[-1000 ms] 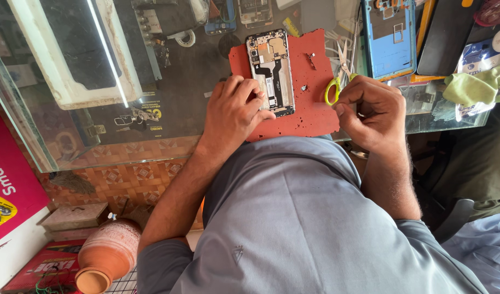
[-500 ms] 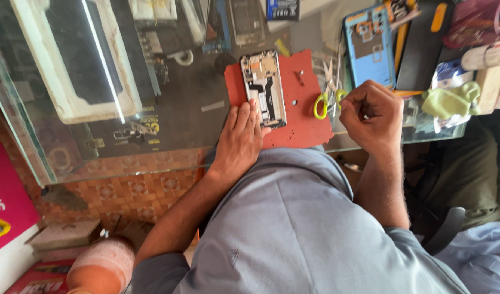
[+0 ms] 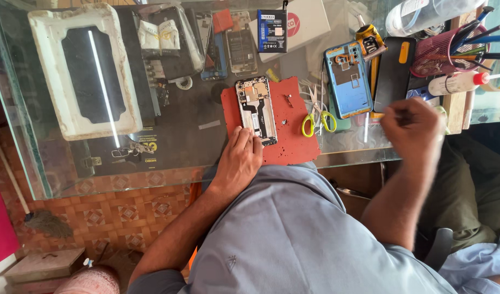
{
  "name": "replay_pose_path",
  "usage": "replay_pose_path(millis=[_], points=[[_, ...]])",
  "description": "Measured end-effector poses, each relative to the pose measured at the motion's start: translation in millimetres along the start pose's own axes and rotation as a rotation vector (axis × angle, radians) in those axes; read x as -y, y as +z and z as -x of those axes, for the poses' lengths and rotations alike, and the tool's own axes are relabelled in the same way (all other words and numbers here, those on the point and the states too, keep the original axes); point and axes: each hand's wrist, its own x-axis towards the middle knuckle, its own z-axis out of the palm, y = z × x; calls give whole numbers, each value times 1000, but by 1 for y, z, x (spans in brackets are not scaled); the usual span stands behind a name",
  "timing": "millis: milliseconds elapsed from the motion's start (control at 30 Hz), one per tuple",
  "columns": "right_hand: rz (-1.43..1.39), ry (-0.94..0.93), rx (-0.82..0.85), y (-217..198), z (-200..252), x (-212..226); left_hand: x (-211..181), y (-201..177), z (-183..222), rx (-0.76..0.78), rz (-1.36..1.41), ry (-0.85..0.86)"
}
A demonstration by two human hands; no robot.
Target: The person repairs a disassembled smartphone by applying adhesive strips to the internal frame. They use scissors to cut the adhesive and carefully place it along the edges of the phone's chassis. The person then presses the adhesive into place and inspects the phone's interior.
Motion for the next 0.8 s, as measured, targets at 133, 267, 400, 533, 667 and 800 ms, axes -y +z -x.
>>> replay_pose_path(millis=[133,267,400,533,667,800], points=[[370,-128,85,-64,19,-41,-3,-2,0,-27,35,-2],[657,86,-42,-99,48,-78,-5,0,2,-78,65,-14],[697,6,-246,-92,58,-72,-1,2,3,-108,247,-57],[681,-137,-218,-69,48,-25,3,-4,4,-258,410,-105],[410,-164,-63,-17,39,23,7,-9,1,-385,509,-163],[228,-158,95,40,35,56,18,-10,-2,-448,561,-231]])
